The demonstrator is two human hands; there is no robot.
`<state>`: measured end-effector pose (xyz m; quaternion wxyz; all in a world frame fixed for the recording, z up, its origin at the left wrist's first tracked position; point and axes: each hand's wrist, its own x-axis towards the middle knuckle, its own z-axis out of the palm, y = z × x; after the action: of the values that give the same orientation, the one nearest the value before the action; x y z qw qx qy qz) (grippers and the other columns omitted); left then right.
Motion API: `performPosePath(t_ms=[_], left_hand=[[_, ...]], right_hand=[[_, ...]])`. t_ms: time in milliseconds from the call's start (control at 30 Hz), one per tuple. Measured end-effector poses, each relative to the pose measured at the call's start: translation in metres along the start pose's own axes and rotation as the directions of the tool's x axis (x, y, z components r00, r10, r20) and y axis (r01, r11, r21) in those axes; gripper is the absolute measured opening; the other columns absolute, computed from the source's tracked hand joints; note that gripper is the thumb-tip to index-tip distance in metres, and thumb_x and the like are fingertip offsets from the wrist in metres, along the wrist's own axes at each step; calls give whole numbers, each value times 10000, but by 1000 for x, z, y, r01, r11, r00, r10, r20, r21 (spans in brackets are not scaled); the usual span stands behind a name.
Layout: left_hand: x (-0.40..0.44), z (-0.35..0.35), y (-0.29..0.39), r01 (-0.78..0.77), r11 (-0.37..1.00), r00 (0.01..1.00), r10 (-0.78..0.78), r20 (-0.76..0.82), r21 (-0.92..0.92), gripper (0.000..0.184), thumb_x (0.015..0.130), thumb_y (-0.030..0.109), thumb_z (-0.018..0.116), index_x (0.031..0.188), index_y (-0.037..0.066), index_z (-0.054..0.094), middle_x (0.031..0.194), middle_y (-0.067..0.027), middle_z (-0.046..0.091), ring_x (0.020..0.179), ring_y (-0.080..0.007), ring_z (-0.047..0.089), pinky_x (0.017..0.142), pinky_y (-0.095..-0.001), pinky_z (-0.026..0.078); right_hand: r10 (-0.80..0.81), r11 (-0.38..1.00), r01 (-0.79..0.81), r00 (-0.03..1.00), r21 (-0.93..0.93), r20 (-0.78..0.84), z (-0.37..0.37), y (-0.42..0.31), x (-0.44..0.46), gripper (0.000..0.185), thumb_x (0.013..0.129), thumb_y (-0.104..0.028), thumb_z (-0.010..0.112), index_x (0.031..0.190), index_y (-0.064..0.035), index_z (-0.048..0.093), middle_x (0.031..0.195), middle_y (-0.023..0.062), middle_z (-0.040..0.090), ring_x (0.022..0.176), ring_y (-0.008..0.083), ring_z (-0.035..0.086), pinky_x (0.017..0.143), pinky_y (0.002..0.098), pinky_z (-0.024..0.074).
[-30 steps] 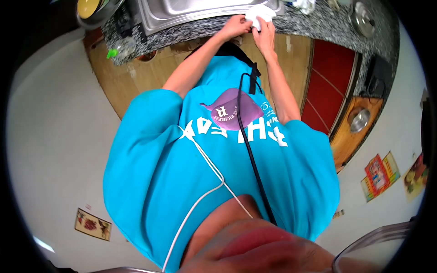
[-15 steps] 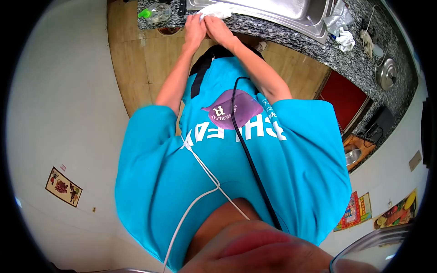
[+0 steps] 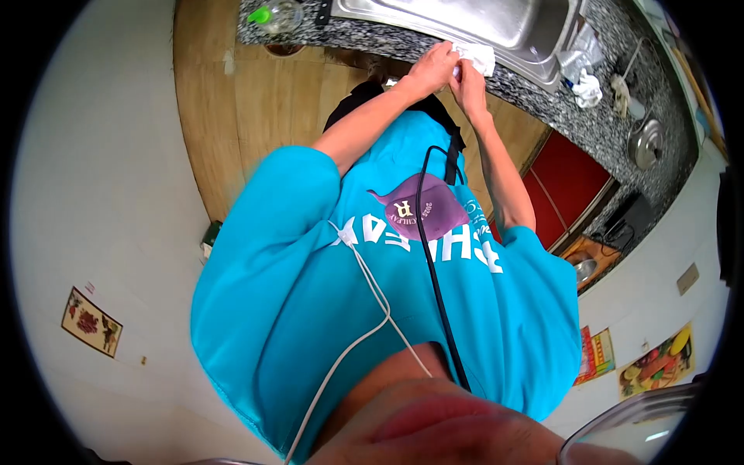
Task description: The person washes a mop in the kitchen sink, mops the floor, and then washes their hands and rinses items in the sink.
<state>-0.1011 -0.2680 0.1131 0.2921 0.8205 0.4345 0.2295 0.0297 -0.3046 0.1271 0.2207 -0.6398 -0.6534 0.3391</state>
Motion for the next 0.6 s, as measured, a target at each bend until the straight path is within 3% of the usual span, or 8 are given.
performPosePath(t_ms=[67,167,267,333,400,533,600], left_hand=[[-12,-18,-20,40,999,990,-37,-138,18,162,728,43,521,874,-12,564,816,-169,514,784,-342,523,706,-407,454],[-44,-68,-50,236,970,947,-214,-241,65,176,718,24,534,881,-4,591,841,-155,527,792,-319,537,707,-384,458],[-78,-100,-93,387,919,844,-323,-428,69,239,748,18,534,974,14,614,838,-134,526,773,-295,545,697,-374,459],[-89,-123,-100,495,869,772,-433,-465,12,201,778,43,538,956,41,632,858,-134,534,790,-293,552,692,-360,456],[-93,-131,-107,492,870,759,-414,-503,27,210,774,45,544,966,33,629,867,-132,537,795,-293,550,696,-358,454],[-80,-116,-102,486,871,778,-392,-491,74,200,767,42,551,954,19,618,850,-125,530,789,-293,544,689,-360,450],[-66,-106,-92,398,903,878,-324,-353,162,169,727,35,561,890,5,592,848,-145,497,815,-317,516,702,-396,446]], right_hand=[[-39,998,34,996,57,78,19,-15,12,231,731,-82,594,936,-19,510,789,198,558,742,382,556,642,426,447],[-265,962,254,957,100,115,62,-52,40,250,748,-98,589,960,-10,490,862,212,539,804,393,532,691,437,438],[-432,898,397,878,191,206,107,-93,68,256,759,-106,589,958,2,469,871,220,535,852,397,515,730,447,423],[-444,895,417,870,157,216,119,-121,78,263,767,-111,583,966,6,457,901,227,545,877,401,515,758,452,428],[-473,879,450,861,158,184,130,-130,86,274,781,-129,584,1002,-17,468,871,211,551,799,396,534,688,439,449],[-427,904,425,884,54,193,113,-121,83,258,759,-128,590,980,-42,487,850,184,564,788,382,549,681,440,463],[-426,899,434,898,-64,108,103,-105,78,196,719,-140,604,855,-31,512,807,162,564,751,350,561,631,434,469]])
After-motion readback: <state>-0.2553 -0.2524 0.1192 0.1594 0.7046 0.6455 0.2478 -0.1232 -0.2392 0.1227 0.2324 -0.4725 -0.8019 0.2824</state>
